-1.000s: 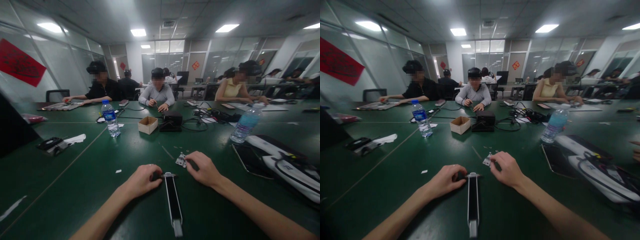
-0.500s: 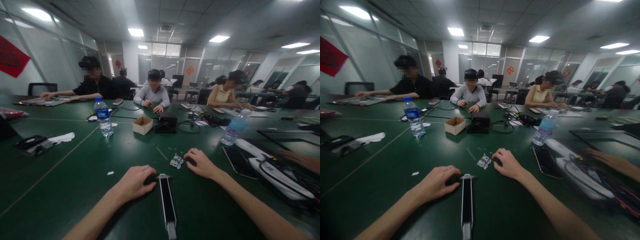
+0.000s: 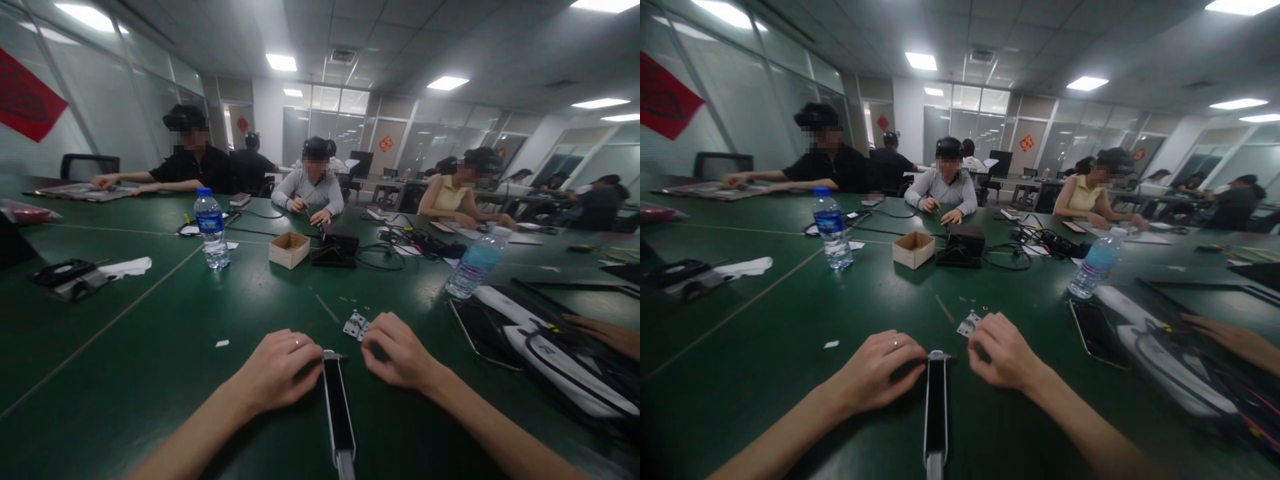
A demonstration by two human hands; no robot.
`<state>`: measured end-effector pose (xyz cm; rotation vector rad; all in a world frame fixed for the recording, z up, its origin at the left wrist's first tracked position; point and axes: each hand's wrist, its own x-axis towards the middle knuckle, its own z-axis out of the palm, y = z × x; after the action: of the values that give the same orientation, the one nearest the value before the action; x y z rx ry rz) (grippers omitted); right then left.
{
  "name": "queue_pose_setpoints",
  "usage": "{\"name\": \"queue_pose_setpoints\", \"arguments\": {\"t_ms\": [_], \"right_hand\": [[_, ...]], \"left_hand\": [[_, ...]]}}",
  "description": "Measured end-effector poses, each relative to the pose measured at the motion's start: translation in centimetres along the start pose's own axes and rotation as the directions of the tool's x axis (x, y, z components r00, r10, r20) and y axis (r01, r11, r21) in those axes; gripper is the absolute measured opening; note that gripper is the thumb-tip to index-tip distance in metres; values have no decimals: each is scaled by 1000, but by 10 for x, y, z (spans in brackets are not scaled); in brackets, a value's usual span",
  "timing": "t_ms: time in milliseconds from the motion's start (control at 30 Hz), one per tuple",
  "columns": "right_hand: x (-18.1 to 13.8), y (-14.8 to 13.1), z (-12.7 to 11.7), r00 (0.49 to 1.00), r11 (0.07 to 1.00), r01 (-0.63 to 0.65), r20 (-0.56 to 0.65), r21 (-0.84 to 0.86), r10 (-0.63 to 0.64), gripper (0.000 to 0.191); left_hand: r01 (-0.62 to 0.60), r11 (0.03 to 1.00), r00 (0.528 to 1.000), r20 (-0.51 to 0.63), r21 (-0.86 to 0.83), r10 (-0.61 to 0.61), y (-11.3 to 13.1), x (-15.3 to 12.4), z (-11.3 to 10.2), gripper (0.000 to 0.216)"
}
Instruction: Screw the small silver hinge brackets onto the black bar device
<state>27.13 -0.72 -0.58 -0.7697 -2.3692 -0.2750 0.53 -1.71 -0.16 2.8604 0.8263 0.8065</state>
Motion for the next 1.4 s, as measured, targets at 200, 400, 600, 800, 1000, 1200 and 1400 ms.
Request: {"name": "queue_pose_setpoints", "arguments": {"t_ms": [200, 400, 600, 800, 1000, 1200, 1400], "right_hand": [[12, -44, 14, 960, 967, 243, -158, 70, -230, 10], [8, -41, 16, 960, 968, 234, -176, 90, -216, 8], [9, -40, 15, 957, 971, 217, -218, 101, -191, 4], [9, -40, 16, 957, 978, 180, -248, 104, -150, 9], [8, -38, 22, 959, 984, 144, -258, 107, -112, 9], [2, -24, 23, 986, 989, -61, -144, 134, 80, 8], [-1, -17, 21, 935, 945, -303, 232, 122, 270, 18]], "left_hand": [[-95, 993, 994, 54, -66, 99, 13, 1, 11, 17], [-34, 977, 996, 73, -210, 51, 17, 2, 7, 12], [-29, 962, 998, 42, -273, 42, 22, 2, 10, 7], [20, 961, 999, 54, -277, -5, 18, 2, 13, 7], [65, 970, 997, 58, -235, -53, 13, 2, 8, 8], [177, 981, 983, 56, -77, -173, -10, -2, -3, 12], [243, 967, 961, 150, -70, -231, -18, -5, -3, 14]]}}
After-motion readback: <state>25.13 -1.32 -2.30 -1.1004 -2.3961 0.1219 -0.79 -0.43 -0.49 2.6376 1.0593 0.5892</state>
